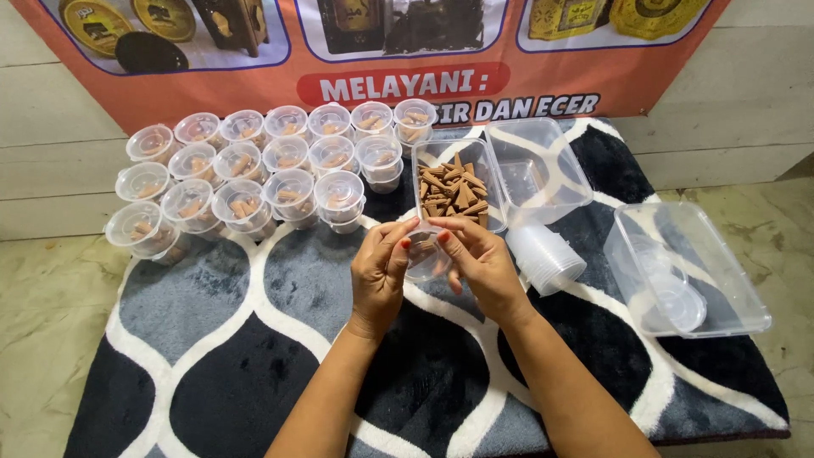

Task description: The person is manually placing brown incense cones from a larger container into small clear plastic cups and then sealing each cup with a lid.

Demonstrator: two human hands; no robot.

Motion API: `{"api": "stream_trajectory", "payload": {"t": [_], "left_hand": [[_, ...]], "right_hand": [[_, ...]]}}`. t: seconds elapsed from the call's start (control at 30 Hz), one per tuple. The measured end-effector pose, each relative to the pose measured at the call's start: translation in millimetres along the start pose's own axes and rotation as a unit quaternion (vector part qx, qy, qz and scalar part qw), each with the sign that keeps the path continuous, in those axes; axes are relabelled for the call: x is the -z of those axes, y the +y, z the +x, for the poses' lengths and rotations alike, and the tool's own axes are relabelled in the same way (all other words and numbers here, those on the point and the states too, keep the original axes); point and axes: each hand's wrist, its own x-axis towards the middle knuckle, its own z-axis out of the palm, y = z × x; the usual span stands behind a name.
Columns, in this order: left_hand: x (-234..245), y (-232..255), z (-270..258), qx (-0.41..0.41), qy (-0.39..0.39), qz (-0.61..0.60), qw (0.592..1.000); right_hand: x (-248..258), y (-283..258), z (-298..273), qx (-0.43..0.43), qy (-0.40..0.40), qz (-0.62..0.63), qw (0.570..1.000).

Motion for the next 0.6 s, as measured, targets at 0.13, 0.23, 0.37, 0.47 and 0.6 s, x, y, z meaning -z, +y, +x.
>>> {"api": "stream_trajectory", "payload": {"t": [0.13,0.23,0.37,0.47,0.6], "left_hand": [[1,1,0,0.001,-0.006,-0.003,1.000],[0,5,1,0.035,-0.011,-0.013,0.999],[-3,8,2,0.167,0.007,-0.068,0.984],[-5,10,2,0.283,0.027,-0.136,0.949],[-13,-53,-17,0.416,0.019,-0.110,0.902]], "right_hand": [[2,2,2,-0.007,-0.009,-0.005,1.000],[-2,4,2,0.010,0.004,-0.041,0.999],[-2,18,1,-0.001,0.028,-0.079,0.996],[-5,11,-4,0.054,0.045,-0.212,0.975],[-11,-6,-3,0.306,-0.006,-0.313,0.899]]}}
